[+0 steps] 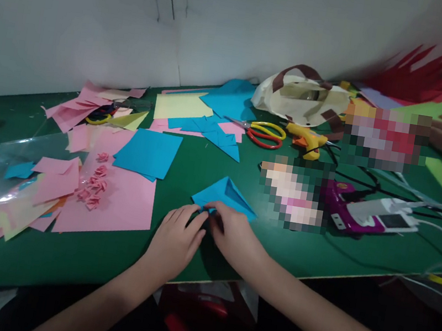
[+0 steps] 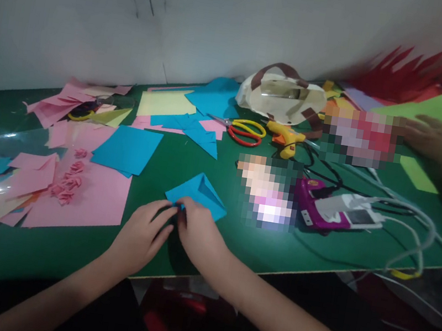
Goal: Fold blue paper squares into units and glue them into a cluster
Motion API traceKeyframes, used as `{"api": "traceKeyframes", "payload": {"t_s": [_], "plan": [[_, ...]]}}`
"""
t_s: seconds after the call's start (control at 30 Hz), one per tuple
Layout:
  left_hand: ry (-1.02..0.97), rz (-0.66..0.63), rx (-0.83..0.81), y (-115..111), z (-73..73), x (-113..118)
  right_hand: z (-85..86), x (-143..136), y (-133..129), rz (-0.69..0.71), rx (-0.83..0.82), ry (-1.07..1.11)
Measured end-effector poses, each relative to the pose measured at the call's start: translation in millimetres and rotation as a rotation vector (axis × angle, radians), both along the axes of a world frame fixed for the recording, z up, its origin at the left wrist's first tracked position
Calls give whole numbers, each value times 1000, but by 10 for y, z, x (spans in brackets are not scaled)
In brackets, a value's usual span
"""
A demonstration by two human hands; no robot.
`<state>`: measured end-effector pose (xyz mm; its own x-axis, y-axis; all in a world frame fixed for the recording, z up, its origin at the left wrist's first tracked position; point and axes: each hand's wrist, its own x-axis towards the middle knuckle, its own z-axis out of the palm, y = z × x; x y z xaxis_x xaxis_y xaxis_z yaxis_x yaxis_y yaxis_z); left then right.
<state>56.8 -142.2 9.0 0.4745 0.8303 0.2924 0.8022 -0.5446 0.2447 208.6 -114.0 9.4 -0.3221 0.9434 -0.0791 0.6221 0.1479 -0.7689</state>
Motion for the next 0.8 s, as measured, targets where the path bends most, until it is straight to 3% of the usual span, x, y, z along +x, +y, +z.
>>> {"api": "traceKeyframes", "payload": {"t_s": [0.13, 0.2, 0.3, 0.4, 0.5, 0.6, 0.8], "plan": [[10, 6, -32, 29, 5, -30, 108, -59, -11, 46, -278, 208], [23, -3, -42, 75, 12, -35, 187, -42, 41, 92, -303, 182], [50, 6, -44, 176, 18, -21, 312, 41, 237, 128, -39, 21], [69, 29, -39, 288, 29, -2, 345, 163, 486, 134, 258, 60], [83, 58, -41, 373, 46, 5, 228, 272, 633, 218, 368, 7], [103, 108, -42, 407, 36, 35, 33, 317, 629, 302, 367, -16], [157, 284, -44, 315, -89, 252, -178, 281, 559, 256, 409, -30]]}}
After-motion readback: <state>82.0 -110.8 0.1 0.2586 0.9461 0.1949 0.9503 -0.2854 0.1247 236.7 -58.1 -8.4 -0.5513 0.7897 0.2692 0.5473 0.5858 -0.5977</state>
